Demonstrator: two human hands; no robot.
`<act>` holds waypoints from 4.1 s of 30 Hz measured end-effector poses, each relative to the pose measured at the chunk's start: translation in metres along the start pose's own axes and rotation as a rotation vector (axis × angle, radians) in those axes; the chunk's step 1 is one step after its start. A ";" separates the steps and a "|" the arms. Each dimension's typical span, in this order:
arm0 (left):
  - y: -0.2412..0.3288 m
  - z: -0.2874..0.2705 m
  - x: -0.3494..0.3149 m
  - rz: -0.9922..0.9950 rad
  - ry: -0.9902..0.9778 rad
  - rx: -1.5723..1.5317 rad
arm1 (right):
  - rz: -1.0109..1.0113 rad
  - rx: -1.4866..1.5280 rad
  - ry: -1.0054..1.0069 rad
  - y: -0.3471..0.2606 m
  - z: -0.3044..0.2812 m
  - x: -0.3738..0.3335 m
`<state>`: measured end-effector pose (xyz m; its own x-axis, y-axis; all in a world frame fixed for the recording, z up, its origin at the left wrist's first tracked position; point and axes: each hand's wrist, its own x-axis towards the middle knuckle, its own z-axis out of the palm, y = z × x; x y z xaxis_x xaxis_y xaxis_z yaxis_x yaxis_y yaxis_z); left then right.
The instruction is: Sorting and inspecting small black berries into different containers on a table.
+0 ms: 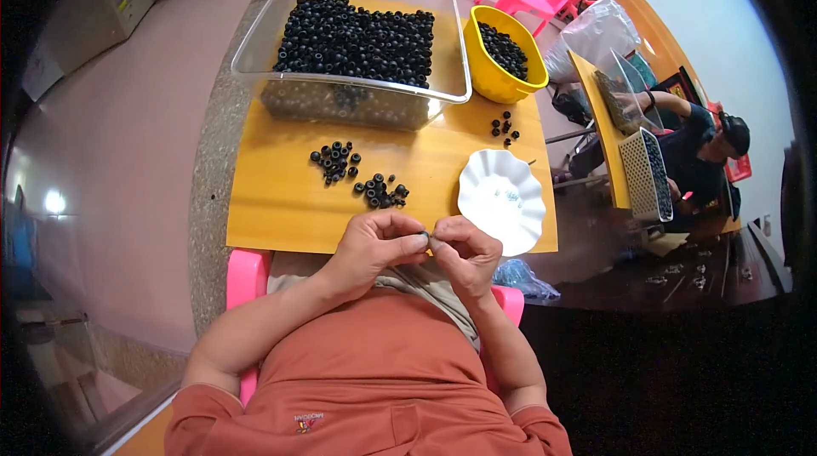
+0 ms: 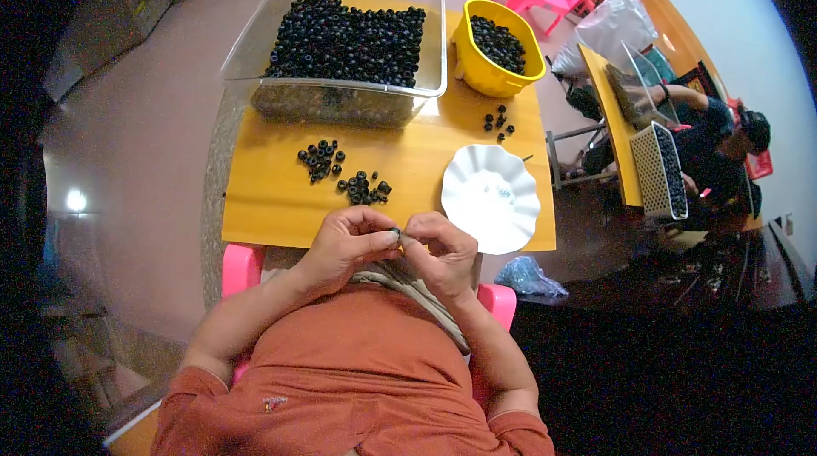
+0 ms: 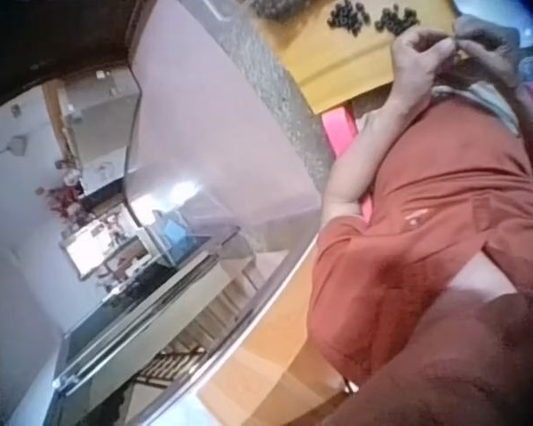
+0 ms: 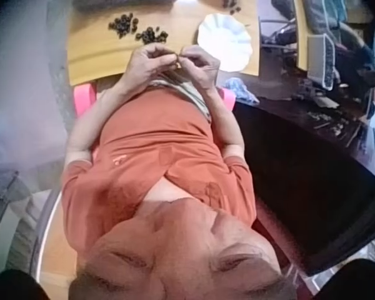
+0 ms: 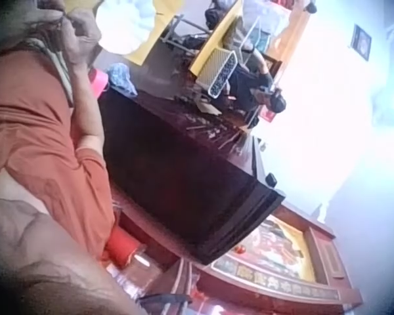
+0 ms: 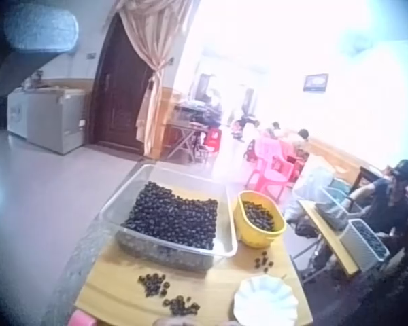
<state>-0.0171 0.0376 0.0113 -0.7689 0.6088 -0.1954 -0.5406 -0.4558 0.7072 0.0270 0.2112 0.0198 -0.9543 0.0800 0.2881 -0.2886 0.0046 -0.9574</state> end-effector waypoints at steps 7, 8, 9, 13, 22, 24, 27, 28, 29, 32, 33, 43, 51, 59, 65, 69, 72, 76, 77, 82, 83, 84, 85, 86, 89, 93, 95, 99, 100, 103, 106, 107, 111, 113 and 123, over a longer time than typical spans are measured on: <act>-0.002 -0.001 0.001 -0.038 -0.018 -0.019 | -0.034 0.004 0.008 0.003 -0.001 -0.003; -0.002 -0.001 0.001 -0.038 -0.013 -0.017 | -0.047 -0.018 -0.003 0.003 -0.001 -0.003; -0.002 -0.001 0.001 -0.038 -0.007 -0.028 | -0.045 -0.013 -0.004 0.004 -0.001 -0.003; 0.000 -0.002 0.001 -0.084 0.017 -0.093 | -0.056 -0.043 -0.028 0.004 -0.001 -0.001; -0.001 -0.001 -0.001 -0.131 0.021 -0.225 | -0.027 -0.100 -0.058 0.006 0.002 -0.002; -0.004 -0.003 0.000 -0.119 0.022 -0.226 | -0.030 -0.090 -0.060 0.005 0.003 -0.003; -0.007 -0.005 0.001 -0.115 0.024 -0.232 | -0.055 -0.096 -0.055 0.007 0.005 -0.008; -0.008 -0.005 0.001 -0.123 0.028 -0.235 | -0.045 -0.107 -0.031 0.007 0.007 -0.010; -0.008 -0.005 0.002 -0.120 0.027 -0.236 | -0.034 -0.119 -0.008 0.007 0.009 -0.012; -0.009 -0.006 0.002 -0.105 0.031 -0.222 | -0.086 -0.126 0.027 0.010 0.014 -0.014; -0.008 -0.005 0.002 -0.103 0.025 -0.225 | -0.126 -0.161 0.032 0.012 0.014 -0.014; -0.001 0.000 -0.002 -0.041 0.037 -0.191 | 0.016 0.029 0.055 0.010 0.017 -0.014; 0.002 0.001 -0.004 0.040 0.012 -0.154 | -0.325 -0.538 -0.047 -0.007 0.018 -0.008; 0.001 0.003 -0.006 0.077 0.014 -0.127 | -0.498 -0.643 -0.051 -0.008 0.019 -0.007; 0.002 0.002 -0.007 0.082 0.005 -0.126 | -0.501 -0.638 -0.052 -0.012 0.022 -0.005; 0.006 0.002 -0.007 0.075 0.034 -0.148 | -0.461 -0.634 -0.050 -0.014 0.025 -0.003; 0.007 0.001 -0.006 0.072 0.035 -0.158 | -0.486 -0.626 -0.059 -0.012 0.024 0.000; 0.008 0.000 -0.004 0.084 0.056 -0.154 | -0.449 -0.633 -0.067 -0.013 0.026 0.001; 0.009 0.000 -0.005 0.083 0.057 -0.155 | -0.451 -0.619 -0.061 -0.011 0.026 0.001; 0.010 0.000 -0.004 0.121 0.037 -0.146 | -0.398 -0.601 -0.066 -0.011 0.028 0.002; 0.010 -0.001 -0.004 0.122 0.039 -0.147 | -0.383 -0.614 -0.081 -0.012 0.028 0.004; 0.009 -0.002 -0.004 0.140 0.044 -0.131 | -0.368 -0.627 -0.096 -0.013 0.028 0.005; 0.010 -0.003 -0.003 0.159 0.047 -0.115 | -0.370 -0.627 -0.096 -0.015 0.028 0.007; 0.010 -0.004 -0.002 0.161 0.047 -0.114 | -0.313 -0.575 -0.133 -0.017 0.027 0.009; 0.012 -0.009 0.000 0.152 0.084 -0.111 | -0.234 -0.464 -0.202 -0.017 0.019 0.020; 0.022 -0.013 0.003 0.176 0.140 -0.183 | -0.191 -0.423 -0.162 -0.015 0.009 0.029; 0.029 -0.020 0.007 0.212 0.180 -0.217 | -0.179 -0.443 -0.139 -0.007 0.008 0.028; 0.037 -0.030 0.012 0.253 0.210 -0.228 | -0.170 -0.627 -0.159 0.013 0.012 0.021; 0.038 -0.031 0.012 0.262 0.223 -0.232 | -0.182 -0.711 -0.165 0.016 0.012 0.020; 0.039 -0.033 0.012 0.248 0.211 -0.231 | -0.202 -0.813 -0.163 0.023 0.014 0.021; 0.038 -0.034 0.012 0.256 0.219 -0.240 | -0.225 -0.898 -0.166 0.026 0.016 0.027; 0.038 -0.034 0.012 0.257 0.221 -0.242 | -0.237 -0.947 -0.163 0.024 0.020 0.029; 0.038 -0.035 0.013 0.247 0.218 -0.241 | -0.198 -1.052 -0.145 0.021 0.027 0.034; 0.038 -0.035 0.013 0.246 0.216 -0.247 | -0.181 -1.066 -0.147 0.019 0.029 0.036; 0.037 -0.035 0.013 0.236 0.211 -0.242 | -0.190 -1.077 -0.137 0.025 0.031 0.039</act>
<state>-0.0589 0.0063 0.0113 -0.9214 0.3333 -0.1999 -0.3858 -0.7226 0.5736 -0.0198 0.1835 0.0076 -0.9212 -0.1254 0.3684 -0.2766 0.8770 -0.3930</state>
